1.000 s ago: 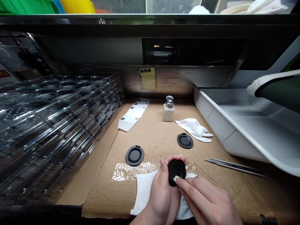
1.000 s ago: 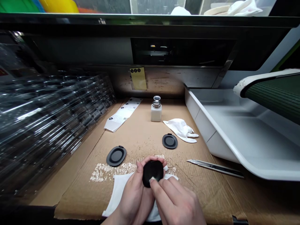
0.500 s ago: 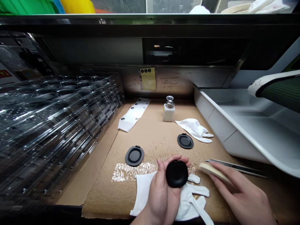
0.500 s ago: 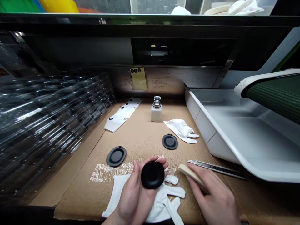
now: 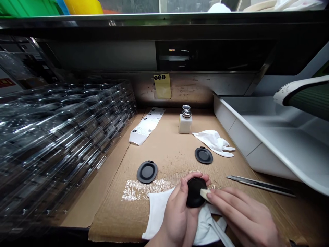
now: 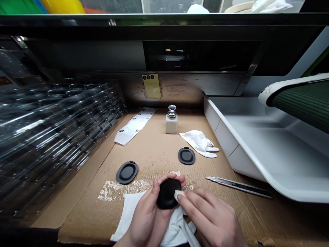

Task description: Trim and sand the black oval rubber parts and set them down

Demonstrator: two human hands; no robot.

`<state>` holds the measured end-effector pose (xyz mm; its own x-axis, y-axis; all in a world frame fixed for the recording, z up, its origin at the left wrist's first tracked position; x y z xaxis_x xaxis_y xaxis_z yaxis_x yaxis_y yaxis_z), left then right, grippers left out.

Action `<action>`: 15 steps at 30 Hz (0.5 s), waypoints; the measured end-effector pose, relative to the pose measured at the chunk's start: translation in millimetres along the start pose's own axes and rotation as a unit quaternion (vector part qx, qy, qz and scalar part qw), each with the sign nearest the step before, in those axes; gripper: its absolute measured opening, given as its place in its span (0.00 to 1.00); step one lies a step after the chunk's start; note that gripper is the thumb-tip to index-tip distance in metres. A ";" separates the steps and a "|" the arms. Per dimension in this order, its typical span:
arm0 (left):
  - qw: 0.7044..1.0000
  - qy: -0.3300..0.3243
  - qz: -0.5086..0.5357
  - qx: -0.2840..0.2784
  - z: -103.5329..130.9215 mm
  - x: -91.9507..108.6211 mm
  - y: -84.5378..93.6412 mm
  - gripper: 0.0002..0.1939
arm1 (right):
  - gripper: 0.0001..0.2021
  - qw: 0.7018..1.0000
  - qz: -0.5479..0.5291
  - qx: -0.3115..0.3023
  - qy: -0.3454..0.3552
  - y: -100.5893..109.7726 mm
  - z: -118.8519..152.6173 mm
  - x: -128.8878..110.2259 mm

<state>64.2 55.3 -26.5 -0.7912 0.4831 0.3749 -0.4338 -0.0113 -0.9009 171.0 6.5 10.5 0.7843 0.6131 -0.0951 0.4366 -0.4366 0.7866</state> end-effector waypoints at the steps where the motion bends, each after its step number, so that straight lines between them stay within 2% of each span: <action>1: 1.000 0.000 0.006 -0.006 -0.3 0.1 -0.8 0.20 | 0.21 1.000 0.004 -0.001 -0.004 -0.2 -2.7 2.9; 3: 1.000 0.004 0.021 -0.013 -0.7 -0.3 -1.5 0.20 | 0.22 1.000 0.002 -0.004 -0.005 0.9 -9.0 7.8; 6: 0.999 0.011 0.026 0.016 -0.6 -0.8 2.2 0.19 | 0.24 1.000 -0.013 0.021 -0.012 8.0 -15.7 17.4; 11: 0.998 0.030 0.023 0.052 0.7 -1.8 4.0 0.20 | 0.18 0.975 -0.022 0.123 -0.183 30.2 0.1 52.2; 13: 0.998 0.028 0.024 0.059 0.8 -1.3 2.8 0.20 | 0.17 0.973 -0.011 0.110 -0.200 32.8 8.8 56.1; 15: 0.997 0.028 0.022 0.067 0.6 -0.9 2.0 0.20 | 0.17 0.983 0.005 0.074 -0.169 31.3 13.8 52.4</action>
<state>63.8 54.3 -28.5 -0.7874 0.5273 0.3194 -0.4553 -0.1481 -0.8779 231.9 15.9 21.8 0.8799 0.3647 -0.3047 0.4675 -0.5488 0.6930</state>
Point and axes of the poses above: each hand's wrist, its own z-axis away from the middle knuckle, its own y-axis out of the back of the hand, x = y × z, the point moved 6 cm from there along -z, towards the middle knuckle, and after that the axes turned 6 degrees about z, right-handed, at the moved point
